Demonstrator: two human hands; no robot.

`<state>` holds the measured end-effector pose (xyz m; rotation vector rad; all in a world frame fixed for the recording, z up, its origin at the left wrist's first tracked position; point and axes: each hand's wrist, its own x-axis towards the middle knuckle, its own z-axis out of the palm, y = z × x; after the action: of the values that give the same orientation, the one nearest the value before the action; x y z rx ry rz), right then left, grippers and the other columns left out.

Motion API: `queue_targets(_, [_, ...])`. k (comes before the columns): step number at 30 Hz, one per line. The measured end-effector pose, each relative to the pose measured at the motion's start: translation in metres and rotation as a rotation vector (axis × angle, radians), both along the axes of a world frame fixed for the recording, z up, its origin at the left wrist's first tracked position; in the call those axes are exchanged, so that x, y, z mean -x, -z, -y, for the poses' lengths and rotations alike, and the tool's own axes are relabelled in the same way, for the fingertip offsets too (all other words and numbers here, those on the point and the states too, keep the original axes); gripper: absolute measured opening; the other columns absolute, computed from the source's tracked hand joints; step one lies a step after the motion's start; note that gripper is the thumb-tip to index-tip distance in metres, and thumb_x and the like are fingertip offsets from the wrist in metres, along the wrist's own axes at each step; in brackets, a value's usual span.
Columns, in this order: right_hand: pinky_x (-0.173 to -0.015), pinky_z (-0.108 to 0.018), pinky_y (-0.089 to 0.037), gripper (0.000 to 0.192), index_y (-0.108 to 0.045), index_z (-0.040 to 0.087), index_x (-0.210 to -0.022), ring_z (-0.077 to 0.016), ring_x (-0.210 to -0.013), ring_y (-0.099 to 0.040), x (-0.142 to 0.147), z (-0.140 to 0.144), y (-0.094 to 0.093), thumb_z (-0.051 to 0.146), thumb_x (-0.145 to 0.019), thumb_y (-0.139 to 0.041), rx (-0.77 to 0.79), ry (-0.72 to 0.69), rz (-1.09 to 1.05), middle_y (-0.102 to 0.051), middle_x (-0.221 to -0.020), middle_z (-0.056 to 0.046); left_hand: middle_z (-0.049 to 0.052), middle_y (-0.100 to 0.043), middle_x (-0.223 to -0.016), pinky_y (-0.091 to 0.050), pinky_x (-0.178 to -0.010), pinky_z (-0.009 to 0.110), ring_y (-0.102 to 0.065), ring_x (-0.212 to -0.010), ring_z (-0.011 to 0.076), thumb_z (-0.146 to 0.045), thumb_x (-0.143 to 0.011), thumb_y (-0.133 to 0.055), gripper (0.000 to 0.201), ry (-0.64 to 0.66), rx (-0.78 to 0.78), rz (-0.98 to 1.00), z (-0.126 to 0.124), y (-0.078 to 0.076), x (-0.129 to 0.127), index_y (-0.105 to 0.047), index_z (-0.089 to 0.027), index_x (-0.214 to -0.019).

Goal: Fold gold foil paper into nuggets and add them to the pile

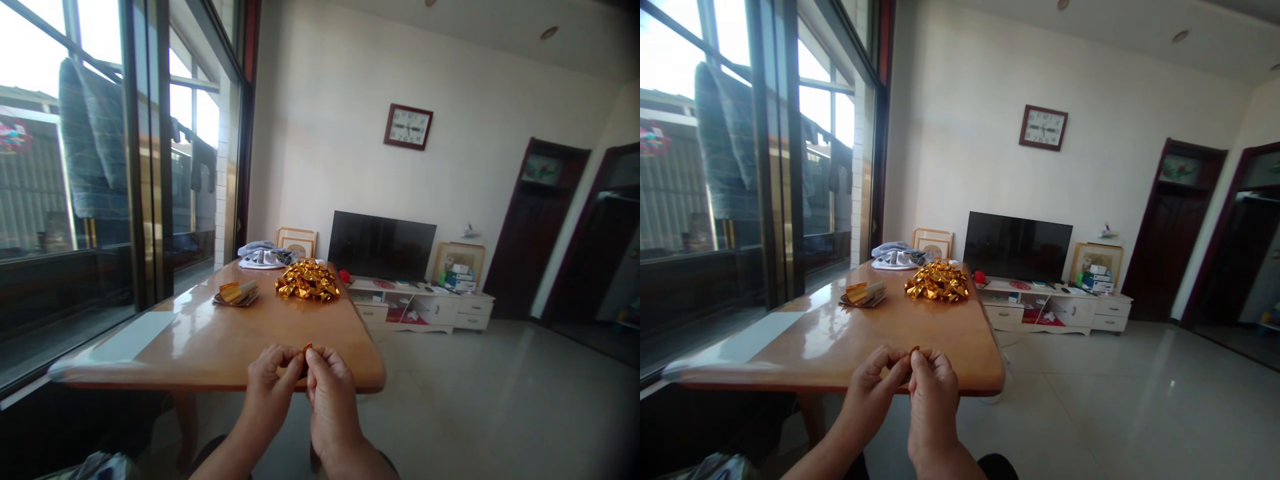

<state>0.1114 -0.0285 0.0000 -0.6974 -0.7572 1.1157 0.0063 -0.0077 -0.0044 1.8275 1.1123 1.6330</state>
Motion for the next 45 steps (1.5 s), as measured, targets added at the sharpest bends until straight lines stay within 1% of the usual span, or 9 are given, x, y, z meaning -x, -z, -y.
queue_targets(2, [-0.050,-0.019,-0.039,0.029,-0.061,0.018,-0.087,-0.0080,-0.052,-0.044,0.000,0.000,0.003,0.044,-0.084,-0.074,-0.040,0.043,0.074,-0.053,-0.061,0.006,0.003,-0.067,-0.074,-0.050,-0.067,0.029,-0.062,-0.073,0.0195,-0.042,-0.090,-0.063,0.026,0.029,0.052,0.054,0.001,-0.001,-0.001,-0.070,-0.019,-0.079])
queue_targets(4, [-0.053,-0.020,-0.043,0.029,-0.060,0.019,-0.088,-0.0102,-0.057,-0.050,0.000,0.000,0.005,0.045,-0.086,-0.072,-0.052,0.039,0.124,-0.058,-0.066,0.004,0.003,-0.066,-0.072,-0.050,-0.063,0.027,-0.061,-0.068,0.0183,-0.043,-0.089,-0.064,0.027,0.054,0.101,0.099,0.002,-0.002,-0.001,-0.069,-0.018,-0.080])
queue_targets(13, [-0.044,-0.018,-0.027,0.024,-0.061,0.017,-0.080,-0.0049,-0.043,-0.032,-0.005,0.001,-0.002,0.038,-0.084,-0.071,0.018,-0.040,0.107,-0.048,-0.052,0.008,0.004,-0.069,-0.075,-0.050,-0.065,0.028,-0.062,-0.070,0.0192,-0.045,-0.090,-0.063,0.028,0.071,0.088,0.091,0.001,0.000,0.002,-0.071,-0.018,-0.082])
queue_targets(19, [-0.040,-0.020,-0.015,0.033,-0.050,0.018,-0.065,-0.0030,-0.038,-0.027,-0.008,0.003,-0.009,0.035,-0.079,-0.074,0.087,-0.250,-0.162,-0.044,-0.050,0.009,0.004,-0.068,-0.076,-0.050,-0.070,0.031,-0.062,-0.076,0.0209,-0.041,-0.092,-0.061,0.026,-0.010,-0.017,-0.035,-0.001,0.000,0.003,-0.071,-0.020,-0.081])
queue_targets(25, [-0.039,-0.019,-0.014,0.030,-0.053,0.018,-0.069,-0.0022,-0.036,-0.025,-0.009,-0.002,-0.002,0.032,-0.073,-0.080,0.217,-0.295,-0.327,-0.041,-0.047,0.011,0.003,-0.068,-0.074,-0.048,-0.069,0.031,-0.062,-0.074,0.0206,-0.037,-0.091,-0.061,0.023,-0.040,-0.099,-0.128,0.000,-0.004,0.002,-0.071,-0.021,-0.077])
queue_targets(31, [-0.040,-0.021,-0.017,0.036,-0.047,0.020,-0.061,-0.0044,-0.039,-0.024,-0.003,-0.001,-0.001,0.035,-0.079,-0.075,0.058,-0.152,-0.151,-0.038,-0.047,0.010,0.004,-0.068,-0.073,-0.050,-0.068,0.030,-0.063,-0.073,0.0207,-0.039,-0.090,-0.062,0.025,-0.017,-0.037,-0.083,0.001,-0.004,0.002,-0.072,-0.020,-0.076])
queue_targets(35, [-0.047,-0.019,-0.032,0.026,-0.059,0.020,-0.075,-0.0077,-0.047,-0.038,-0.001,-0.002,0.004,0.039,-0.081,-0.075,-0.006,0.033,0.018,-0.045,-0.053,0.009,0.004,-0.069,-0.072,-0.052,-0.065,0.030,-0.064,-0.070,0.0200,-0.044,-0.088,-0.064,0.029,0.051,0.073,0.041,0.001,-0.001,0.000,-0.070,-0.019,-0.075])
queue_targets(38, [-0.052,-0.021,-0.041,0.027,-0.061,0.020,-0.082,-0.0100,-0.052,-0.047,-0.002,-0.002,0.007,0.044,-0.083,-0.074,-0.047,0.069,0.096,-0.053,-0.059,0.007,0.004,-0.069,-0.070,-0.052,-0.061,0.028,-0.063,-0.065,0.0187,-0.047,-0.085,-0.068,0.031,0.123,0.170,0.181,0.003,-0.001,-0.003,-0.069,-0.018,-0.076])
queue_targets(45, [-0.062,-0.024,-0.050,0.022,-0.062,0.022,-0.093,-0.0149,-0.069,-0.060,-0.013,-0.002,0.005,0.042,-0.089,-0.067,-0.094,0.133,0.287,-0.064,-0.079,0.001,-0.005,-0.053,-0.052,-0.033,-0.043,0.019,-0.041,-0.045,0.0089,-0.048,-0.083,-0.071,0.032,0.209,0.352,0.344,0.008,-0.005,-0.002,-0.067,-0.016,-0.081])
